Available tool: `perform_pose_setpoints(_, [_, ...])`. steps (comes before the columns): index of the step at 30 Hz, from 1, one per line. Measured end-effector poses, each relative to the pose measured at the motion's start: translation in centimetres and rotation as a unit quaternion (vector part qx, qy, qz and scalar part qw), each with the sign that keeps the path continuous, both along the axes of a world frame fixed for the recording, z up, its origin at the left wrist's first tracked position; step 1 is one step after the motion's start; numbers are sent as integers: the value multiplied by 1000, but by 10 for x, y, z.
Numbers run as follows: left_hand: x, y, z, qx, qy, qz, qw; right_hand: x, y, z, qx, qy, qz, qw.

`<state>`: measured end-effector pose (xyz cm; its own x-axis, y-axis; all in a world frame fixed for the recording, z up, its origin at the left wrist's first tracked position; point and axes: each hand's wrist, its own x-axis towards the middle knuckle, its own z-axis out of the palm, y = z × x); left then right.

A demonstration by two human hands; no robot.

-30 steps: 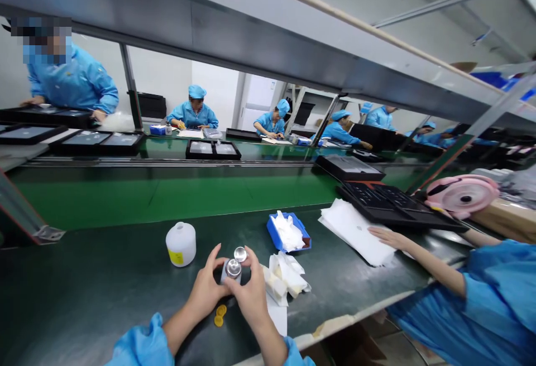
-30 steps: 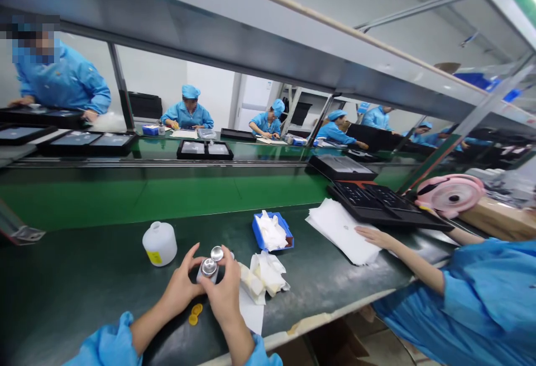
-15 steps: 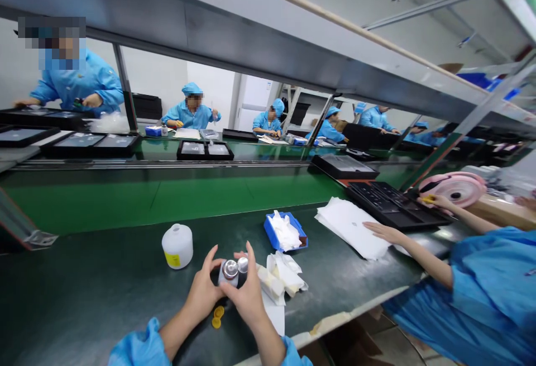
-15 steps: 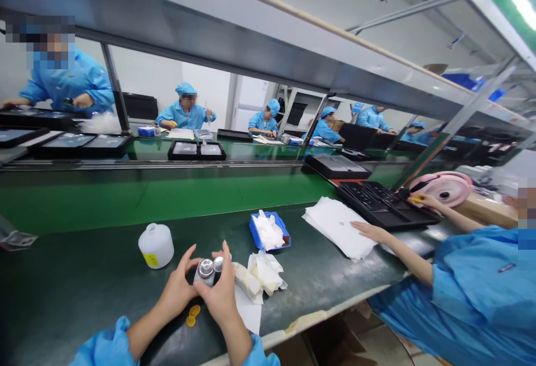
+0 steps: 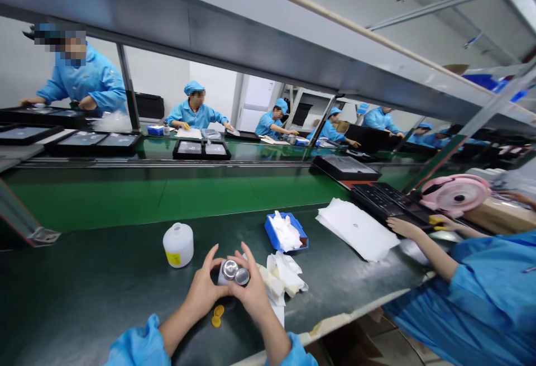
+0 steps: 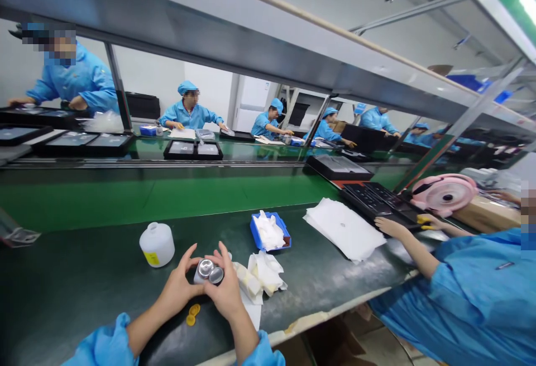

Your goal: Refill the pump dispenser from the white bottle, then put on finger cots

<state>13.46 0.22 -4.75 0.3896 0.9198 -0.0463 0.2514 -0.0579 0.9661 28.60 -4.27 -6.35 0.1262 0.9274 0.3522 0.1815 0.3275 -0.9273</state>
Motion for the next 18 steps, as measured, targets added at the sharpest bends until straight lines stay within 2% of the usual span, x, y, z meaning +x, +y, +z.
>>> perform_pose_setpoints(2, [0, 0, 2, -1, 2, -3, 1000, -2, 2, -2, -1, -32, -32, 999])
perform_pose_setpoints(5, [0, 0, 5, -4, 9, -2, 1000, -10, 3, -4, -4, -64, -117, 991])
perform_pose_setpoints(7, [1, -1, 6, -1, 12, 1, 1000, -14, 2, -4, 1, -73, -144, 987])
perform_pose_setpoints(13, [1, 0, 5, 4, 17, -1, 1000, -5, -4, 5, 3, -66, -40, 997])
perform_pose_setpoints(18, [0, 3, 0, 5, 14, -7, 1000, -11, -3, 12, 16, -95, -94, 991])
